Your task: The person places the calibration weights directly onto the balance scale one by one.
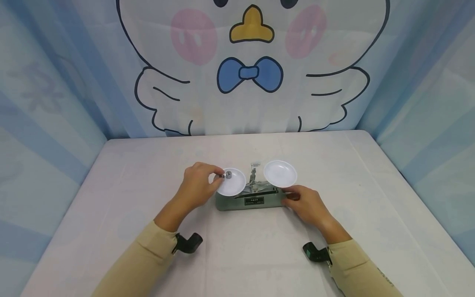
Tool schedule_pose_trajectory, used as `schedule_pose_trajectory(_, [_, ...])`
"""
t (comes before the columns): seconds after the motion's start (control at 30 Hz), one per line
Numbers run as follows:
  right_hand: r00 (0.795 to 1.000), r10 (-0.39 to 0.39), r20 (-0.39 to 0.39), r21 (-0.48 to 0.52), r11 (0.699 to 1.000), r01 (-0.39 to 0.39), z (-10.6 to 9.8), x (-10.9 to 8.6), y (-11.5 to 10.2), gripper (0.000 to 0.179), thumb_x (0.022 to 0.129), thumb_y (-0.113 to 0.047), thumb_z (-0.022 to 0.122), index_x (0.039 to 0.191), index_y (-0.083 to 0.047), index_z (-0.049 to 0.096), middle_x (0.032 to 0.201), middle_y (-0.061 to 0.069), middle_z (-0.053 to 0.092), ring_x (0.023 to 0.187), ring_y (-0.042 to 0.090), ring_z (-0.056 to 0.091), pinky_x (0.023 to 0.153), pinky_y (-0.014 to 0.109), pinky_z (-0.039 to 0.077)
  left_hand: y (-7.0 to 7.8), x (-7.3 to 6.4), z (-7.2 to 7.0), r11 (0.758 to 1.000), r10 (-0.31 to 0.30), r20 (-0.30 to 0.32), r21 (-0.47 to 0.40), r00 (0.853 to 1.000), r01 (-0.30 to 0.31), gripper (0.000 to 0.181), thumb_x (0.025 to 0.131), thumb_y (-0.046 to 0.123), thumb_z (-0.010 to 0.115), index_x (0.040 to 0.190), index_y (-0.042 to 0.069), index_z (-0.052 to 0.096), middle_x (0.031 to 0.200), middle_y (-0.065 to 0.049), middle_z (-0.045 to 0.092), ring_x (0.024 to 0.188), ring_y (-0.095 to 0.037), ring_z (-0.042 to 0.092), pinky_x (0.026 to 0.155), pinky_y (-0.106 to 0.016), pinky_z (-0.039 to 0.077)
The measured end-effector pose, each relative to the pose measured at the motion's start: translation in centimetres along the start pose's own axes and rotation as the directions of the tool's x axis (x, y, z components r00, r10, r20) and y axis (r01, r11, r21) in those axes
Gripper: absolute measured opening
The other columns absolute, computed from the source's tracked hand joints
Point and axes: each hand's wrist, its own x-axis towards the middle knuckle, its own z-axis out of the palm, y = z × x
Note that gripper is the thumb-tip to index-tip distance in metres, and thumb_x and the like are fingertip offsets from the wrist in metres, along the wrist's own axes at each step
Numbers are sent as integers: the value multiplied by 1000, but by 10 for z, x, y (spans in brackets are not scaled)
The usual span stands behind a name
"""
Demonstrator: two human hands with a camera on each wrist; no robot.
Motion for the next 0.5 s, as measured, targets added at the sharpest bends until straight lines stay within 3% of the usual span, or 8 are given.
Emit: schedule_pose_trajectory(0.5, [1000, 1, 1, 0, 1000, -1, 0, 0, 1, 39, 91, -15, 72, 125, 2, 65, 118, 20, 68, 108, 37, 66, 87, 51, 54, -2, 2, 1, 1000, -15, 7, -8, 1000, 15, 23, 94, 21, 71, 113, 11, 75, 118, -8, 70, 118, -31, 54, 103, -55, 36])
